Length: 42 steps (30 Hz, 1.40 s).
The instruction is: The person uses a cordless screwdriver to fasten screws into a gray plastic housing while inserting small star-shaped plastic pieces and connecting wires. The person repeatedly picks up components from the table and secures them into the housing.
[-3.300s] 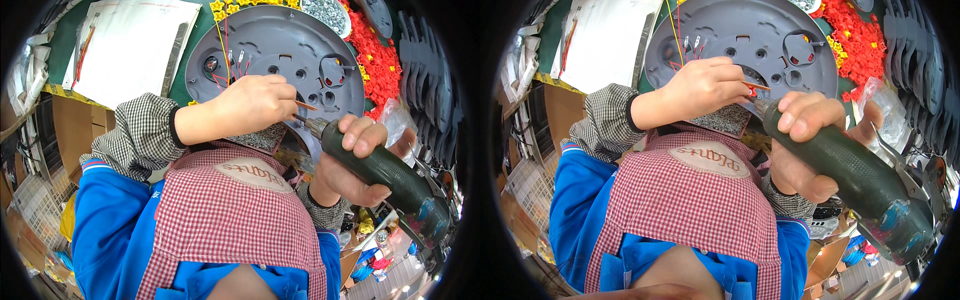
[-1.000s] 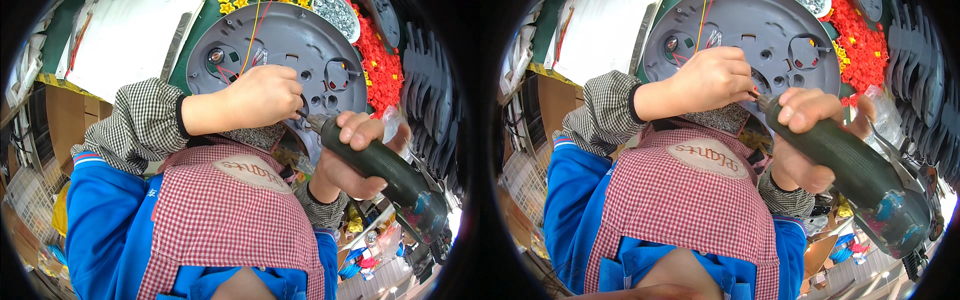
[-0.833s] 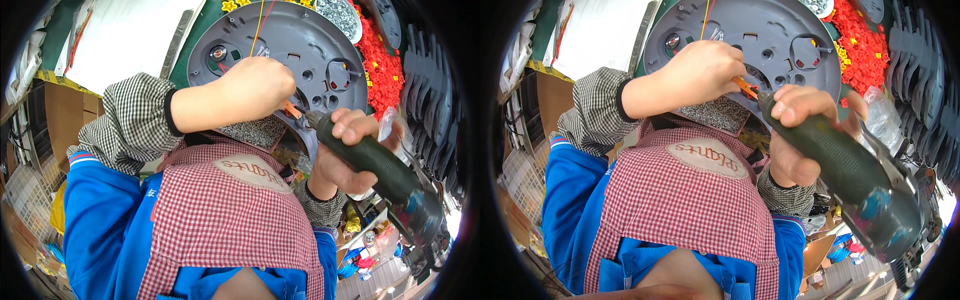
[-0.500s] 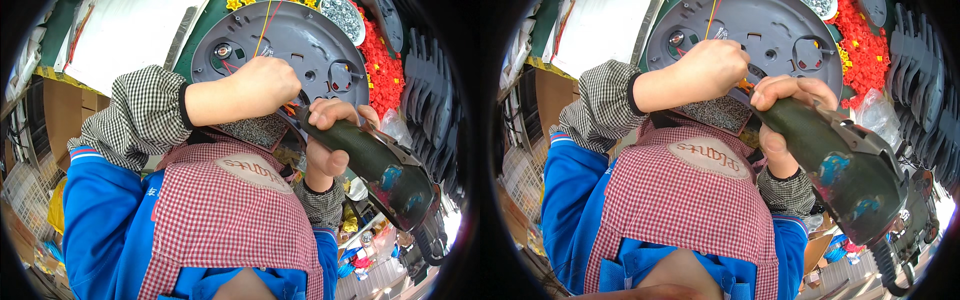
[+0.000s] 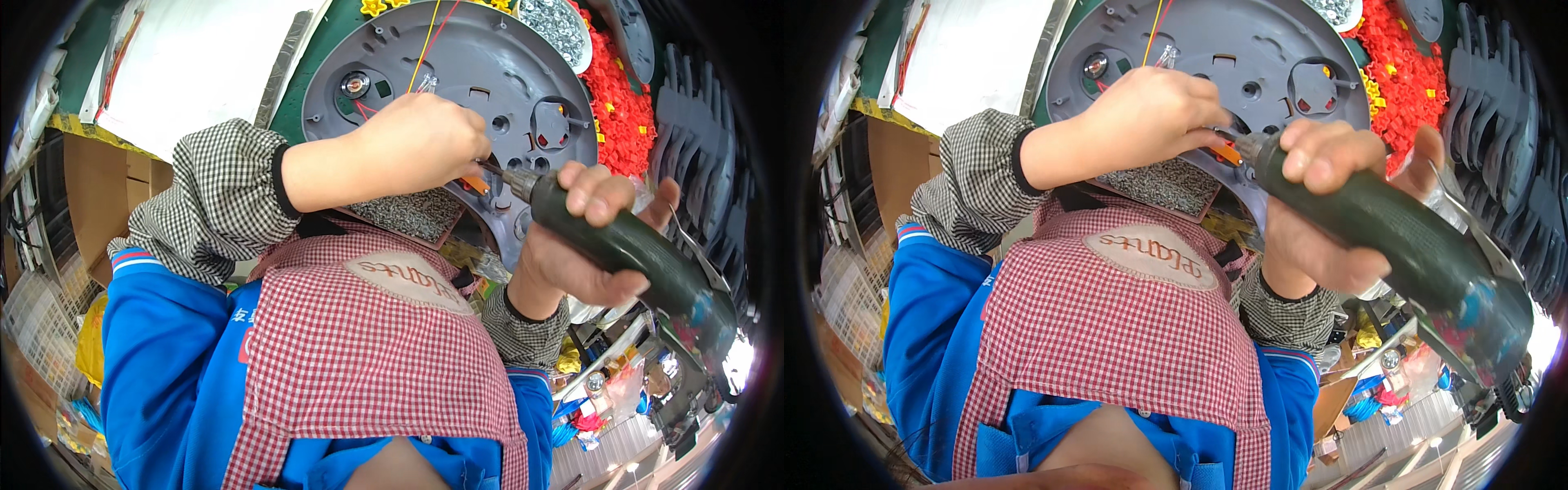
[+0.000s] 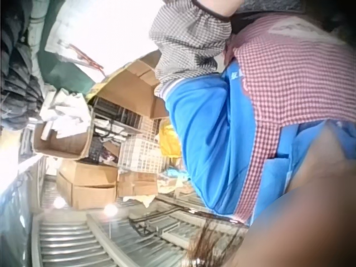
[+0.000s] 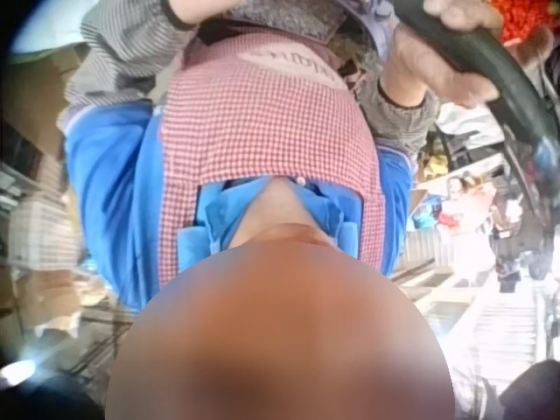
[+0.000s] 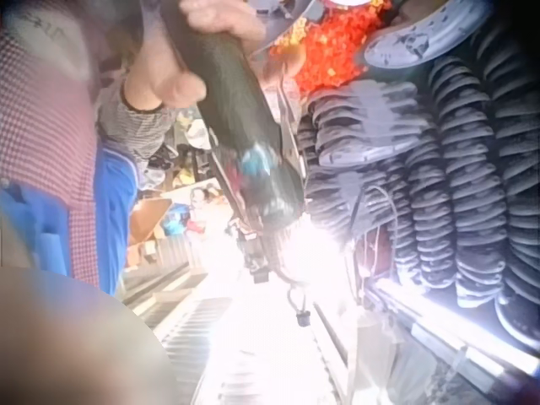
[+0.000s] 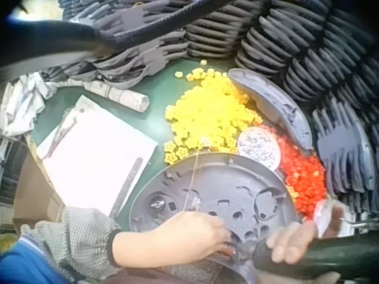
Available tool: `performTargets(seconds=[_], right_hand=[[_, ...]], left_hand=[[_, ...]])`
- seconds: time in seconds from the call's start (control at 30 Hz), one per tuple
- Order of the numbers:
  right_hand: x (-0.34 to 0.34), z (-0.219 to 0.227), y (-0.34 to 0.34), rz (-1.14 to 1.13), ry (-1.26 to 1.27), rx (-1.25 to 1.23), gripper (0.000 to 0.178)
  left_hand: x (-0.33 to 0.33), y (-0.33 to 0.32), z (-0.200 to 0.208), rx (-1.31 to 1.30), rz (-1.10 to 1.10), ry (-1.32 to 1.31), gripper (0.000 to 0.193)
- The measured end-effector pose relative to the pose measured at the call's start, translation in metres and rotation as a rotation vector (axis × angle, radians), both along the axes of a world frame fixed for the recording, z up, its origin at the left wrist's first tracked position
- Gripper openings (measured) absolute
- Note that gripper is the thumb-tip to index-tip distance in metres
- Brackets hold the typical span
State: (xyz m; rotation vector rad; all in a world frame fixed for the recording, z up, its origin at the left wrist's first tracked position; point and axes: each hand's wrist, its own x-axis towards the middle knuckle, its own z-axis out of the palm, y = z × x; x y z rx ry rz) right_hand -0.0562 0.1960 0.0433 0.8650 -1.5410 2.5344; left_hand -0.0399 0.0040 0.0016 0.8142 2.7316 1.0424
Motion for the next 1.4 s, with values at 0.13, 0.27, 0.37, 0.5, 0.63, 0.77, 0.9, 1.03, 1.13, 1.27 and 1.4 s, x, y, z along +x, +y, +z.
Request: performTargets(seconds=[0.13, 0.27, 0.37, 0.5, 0.63, 0.77, 0.9, 1.03, 1.13, 1.27, 1.4], right_hand=[[0.005, 0.007, 0.003, 0.049, 0.015, 0.007, 0.084], [0.006, 0.014, 0.005, 0.112, -0.008, -0.047, 0.085], [0.007, 0.015, 0.003, 0.125, -0.031, -0.068, 0.086], [0.014, -0.001, -0.014, -0.033, 0.021, 0.019, 0.089], [0.018, -0.014, -0.025, -0.077, 0.001, 0.192, 0.09], [0.019, -0.019, -0.036, -0.059, -0.023, 0.192, 0.095], [0.021, -0.02, -0.04, -0.058, -0.02, 0.269, 0.093], [0.022, -0.022, -0.044, -0.051, -0.034, 0.251, 0.094], [0.013, -0.02, -0.034, -0.031, -0.042, 0.092, 0.091], [-0.018, 0.004, 0.003, -0.004, 0.063, 0.055, 0.083], [-0.073, 0.01, 0.012, -0.127, 0.174, 0.104, 0.077]], left_hand=[[0.003, 0.0, -0.011, 0.182, -0.054, 0.18, 0.02], [0.002, -0.005, -0.002, 0.398, -0.067, -0.058, 0.015], [0.004, -0.008, 0.003, 0.401, 0.003, -0.086, 0.014], [0.011, -0.011, -0.002, 0.17, 0.042, 0.062, 0.028], [0.016, -0.022, -0.001, -0.033, 0.045, 0.052, 0.038], [0.017, -0.023, -0.001, -0.034, 0.049, 0.015, 0.036], [0.016, -0.023, -0.004, -0.021, 0.046, 0.012, 0.035], [0.017, -0.023, -0.003, -0.023, 0.046, 0.034, 0.033], [0.018, -0.034, 0.0, 0.0, 0.046, 0.137, 0.026], [0.018, -0.088, 0.021, -0.192, 0.259, 0.304, 0.017], [0.013, -0.085, 0.018, -0.392, 0.247, 0.363, 0.024]])
